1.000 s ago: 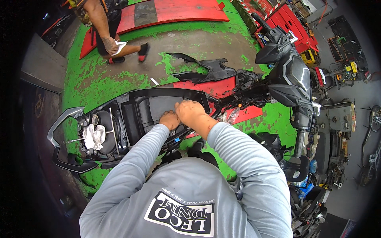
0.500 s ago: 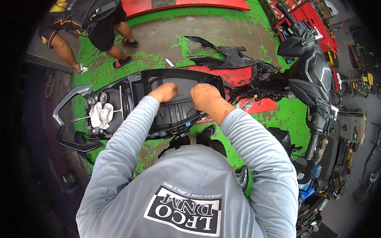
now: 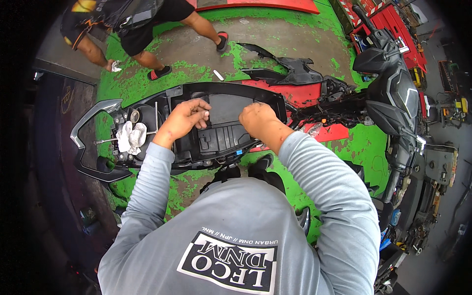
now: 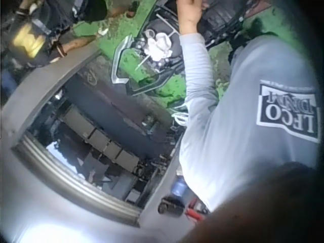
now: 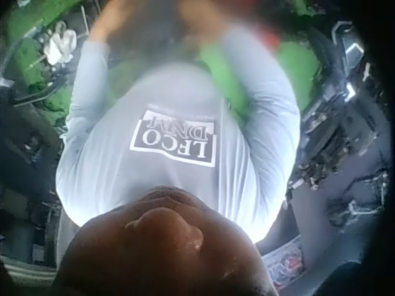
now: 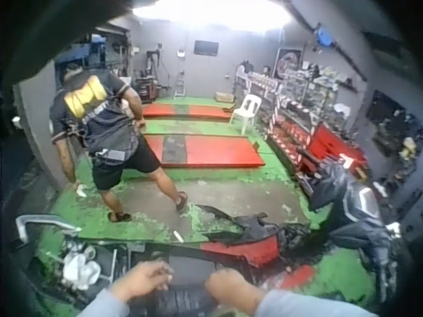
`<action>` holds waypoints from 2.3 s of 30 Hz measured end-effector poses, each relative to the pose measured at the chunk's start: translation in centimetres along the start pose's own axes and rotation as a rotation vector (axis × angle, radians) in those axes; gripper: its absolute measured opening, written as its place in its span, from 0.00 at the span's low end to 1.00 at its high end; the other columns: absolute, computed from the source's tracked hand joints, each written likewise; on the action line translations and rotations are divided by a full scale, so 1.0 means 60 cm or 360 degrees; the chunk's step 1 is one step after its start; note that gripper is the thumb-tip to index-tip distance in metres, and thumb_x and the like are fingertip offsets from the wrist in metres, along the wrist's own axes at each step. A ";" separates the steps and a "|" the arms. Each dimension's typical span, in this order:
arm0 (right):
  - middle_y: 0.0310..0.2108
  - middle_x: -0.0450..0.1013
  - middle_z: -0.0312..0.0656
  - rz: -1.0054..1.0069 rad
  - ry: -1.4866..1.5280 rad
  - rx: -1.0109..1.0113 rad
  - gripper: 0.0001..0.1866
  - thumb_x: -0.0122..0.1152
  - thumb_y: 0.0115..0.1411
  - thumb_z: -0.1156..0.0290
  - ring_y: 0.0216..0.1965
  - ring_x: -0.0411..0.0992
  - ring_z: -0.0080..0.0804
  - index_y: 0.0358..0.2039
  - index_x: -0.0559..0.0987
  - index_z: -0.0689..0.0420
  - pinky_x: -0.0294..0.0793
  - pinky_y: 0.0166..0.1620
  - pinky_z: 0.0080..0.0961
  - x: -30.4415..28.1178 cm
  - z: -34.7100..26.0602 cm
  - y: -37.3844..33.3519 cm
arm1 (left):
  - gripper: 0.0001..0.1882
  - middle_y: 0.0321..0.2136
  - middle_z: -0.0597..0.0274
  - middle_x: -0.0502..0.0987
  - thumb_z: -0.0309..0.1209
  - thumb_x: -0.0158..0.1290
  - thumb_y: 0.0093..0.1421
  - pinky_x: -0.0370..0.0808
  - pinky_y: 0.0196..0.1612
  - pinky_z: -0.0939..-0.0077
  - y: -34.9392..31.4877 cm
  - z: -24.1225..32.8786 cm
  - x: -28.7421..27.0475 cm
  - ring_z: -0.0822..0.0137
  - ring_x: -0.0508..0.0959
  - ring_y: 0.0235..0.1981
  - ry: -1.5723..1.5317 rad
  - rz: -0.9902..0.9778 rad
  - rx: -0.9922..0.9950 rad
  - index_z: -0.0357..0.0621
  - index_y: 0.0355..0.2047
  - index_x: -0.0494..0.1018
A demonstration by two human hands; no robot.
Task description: The person wipes a motorcycle part with a cloth, then places it on the motorcycle frame. They use a screwdriver to fasten screws into the part. The person then inserts a key into the ignition and turns it, activating the digital dashboard. Finally, they adjust the handlebars and grip the controls.
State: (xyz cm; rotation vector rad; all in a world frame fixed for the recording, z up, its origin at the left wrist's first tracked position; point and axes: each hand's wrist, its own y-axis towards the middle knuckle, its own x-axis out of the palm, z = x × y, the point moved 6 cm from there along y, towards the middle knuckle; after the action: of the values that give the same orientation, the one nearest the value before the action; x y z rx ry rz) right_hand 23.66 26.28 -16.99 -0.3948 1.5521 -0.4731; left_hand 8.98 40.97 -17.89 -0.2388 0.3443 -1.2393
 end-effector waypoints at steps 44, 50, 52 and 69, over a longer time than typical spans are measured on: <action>0.46 0.79 0.42 0.1049 0.2115 0.0126 0.22 0.74 0.59 0.71 0.45 0.76 0.29 0.53 0.81 0.62 0.75 0.49 0.27 0.006 0.066 -0.346 | 0.13 0.51 0.44 0.81 0.21 0.51 0.71 0.85 0.54 0.64 -0.125 0.076 0.102 0.57 0.84 0.49 -0.1380 0.0357 0.0436 0.38 0.53 0.77; 0.42 0.79 0.41 0.1073 0.2019 0.0047 0.21 0.74 0.57 0.72 0.43 0.77 0.31 0.52 0.82 0.61 0.75 0.47 0.28 0.019 0.077 -0.354 | 0.11 0.49 0.45 0.82 0.22 0.53 0.70 0.86 0.53 0.65 -0.128 0.079 0.120 0.56 0.85 0.48 -0.1225 0.0402 0.0374 0.37 0.51 0.78; 0.42 0.79 0.41 0.1068 0.1822 0.0048 0.21 0.74 0.57 0.73 0.43 0.77 0.34 0.51 0.82 0.60 0.76 0.46 0.29 0.000 0.076 -0.361 | 0.11 0.48 0.46 0.82 0.23 0.53 0.70 0.85 0.52 0.65 -0.133 0.075 0.120 0.56 0.85 0.49 -0.1125 0.0393 0.0251 0.37 0.50 0.78; 0.45 0.69 0.52 0.0857 0.0959 -0.0247 0.16 0.62 0.53 0.78 0.49 0.74 0.55 0.44 0.75 0.60 0.77 0.51 0.47 -0.064 -0.039 -0.143 | 0.12 0.42 0.49 0.84 0.26 0.61 0.55 0.79 0.52 0.55 0.035 -0.127 0.070 0.47 0.83 0.47 0.1913 -0.0338 0.0068 0.43 0.41 0.83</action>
State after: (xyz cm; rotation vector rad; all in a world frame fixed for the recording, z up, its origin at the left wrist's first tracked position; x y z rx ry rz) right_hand 21.10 21.13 -9.21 0.0754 2.1946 -0.0396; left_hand 9.08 37.68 -26.22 0.5651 1.3431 -1.4897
